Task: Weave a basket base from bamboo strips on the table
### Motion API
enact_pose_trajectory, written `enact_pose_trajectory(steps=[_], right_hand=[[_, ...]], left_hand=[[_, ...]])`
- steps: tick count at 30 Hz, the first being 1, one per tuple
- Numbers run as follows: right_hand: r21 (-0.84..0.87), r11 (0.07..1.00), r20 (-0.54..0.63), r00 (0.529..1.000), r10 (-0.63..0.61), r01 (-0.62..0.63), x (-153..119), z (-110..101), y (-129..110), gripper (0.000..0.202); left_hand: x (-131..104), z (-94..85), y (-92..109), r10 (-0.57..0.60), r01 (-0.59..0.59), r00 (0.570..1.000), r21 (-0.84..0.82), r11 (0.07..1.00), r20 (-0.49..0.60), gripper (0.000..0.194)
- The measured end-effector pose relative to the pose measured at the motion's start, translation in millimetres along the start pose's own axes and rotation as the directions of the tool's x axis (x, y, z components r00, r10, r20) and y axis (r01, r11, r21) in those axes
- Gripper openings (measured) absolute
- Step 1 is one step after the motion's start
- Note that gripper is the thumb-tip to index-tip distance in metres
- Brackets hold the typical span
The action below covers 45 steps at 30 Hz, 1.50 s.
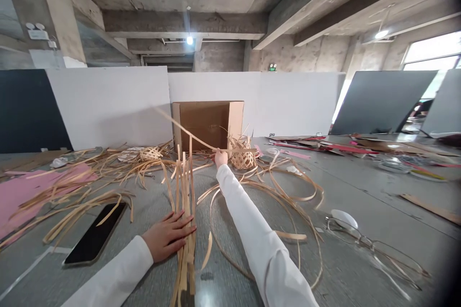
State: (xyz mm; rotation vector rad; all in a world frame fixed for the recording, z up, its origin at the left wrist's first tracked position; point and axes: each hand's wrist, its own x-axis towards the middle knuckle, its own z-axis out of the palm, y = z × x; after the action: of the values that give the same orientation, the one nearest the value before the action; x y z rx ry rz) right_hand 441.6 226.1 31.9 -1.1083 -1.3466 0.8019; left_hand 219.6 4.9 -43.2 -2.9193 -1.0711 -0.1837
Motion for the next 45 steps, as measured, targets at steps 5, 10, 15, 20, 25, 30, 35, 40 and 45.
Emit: enact_pose_trajectory(steps=[5, 10, 15, 20, 25, 30, 35, 40, 45], right_hand=[[0.013, 0.998, 0.036, 0.997, 0.068, -0.068, -11.9, 12.5, 3.6, 0.042], [-0.047, 0.999, 0.055, 0.998, 0.001, 0.002, -19.6, 9.6, 3.5, 0.046], [-0.225, 0.970, 0.057, 0.995, -0.084, 0.094, -25.1, 1.4, -1.2, 0.044], [-0.451, 0.880, 0.071, 0.989, -0.128, 0.147, -39.9, -7.1, -16.9, 0.041], [-0.559, 0.801, 0.176, 0.975, -0.138, 0.214, -52.9, -17.9, -34.8, 0.029], [-0.545, 0.808, 0.288, 0.955, -0.071, 0.225, -54.7, -30.1, -40.5, 0.031], [-0.455, 0.868, 0.412, 0.911, 0.008, 0.198, -55.0, -41.5, -33.5, 0.033], [-0.354, 0.930, 0.556, 0.822, 0.125, 0.099, -68.0, -41.1, -21.4, 0.035], [-0.351, 0.936, 0.649, 0.714, 0.264, -0.027, -83.4, -34.8, -11.6, 0.038]], left_hand=[[0.0, -4.3, 2.4, 0.009, -0.007, 0.999, -0.029, 1.000, 0.048, 0.045], [0.2, -9.3, 6.0, -0.017, 0.020, 0.998, -0.040, 0.999, 0.063, 0.045], [0.2, -11.2, 6.6, -0.020, 0.025, 0.998, -0.069, 0.997, 0.066, 0.044], [0.1, -8.4, 3.5, -0.005, 0.010, 0.997, -0.066, 0.998, 0.074, 0.044], [1.0, -8.0, 3.1, -0.001, 0.004, 0.998, -0.050, 0.999, 0.069, 0.044], [1.1, -9.6, 3.4, 0.012, -0.009, 0.998, -0.055, 0.998, 0.061, 0.043], [0.2, -5.8, 3.0, 0.014, -0.013, 1.000, -0.067, 0.998, 0.007, 0.042], [0.6, -0.8, 1.8, -0.001, 0.000, 0.999, -0.034, 0.999, -0.039, 0.041], [-0.1, -3.6, -0.1, 0.032, -0.032, 0.999, -0.020, 0.999, -0.018, 0.044]])
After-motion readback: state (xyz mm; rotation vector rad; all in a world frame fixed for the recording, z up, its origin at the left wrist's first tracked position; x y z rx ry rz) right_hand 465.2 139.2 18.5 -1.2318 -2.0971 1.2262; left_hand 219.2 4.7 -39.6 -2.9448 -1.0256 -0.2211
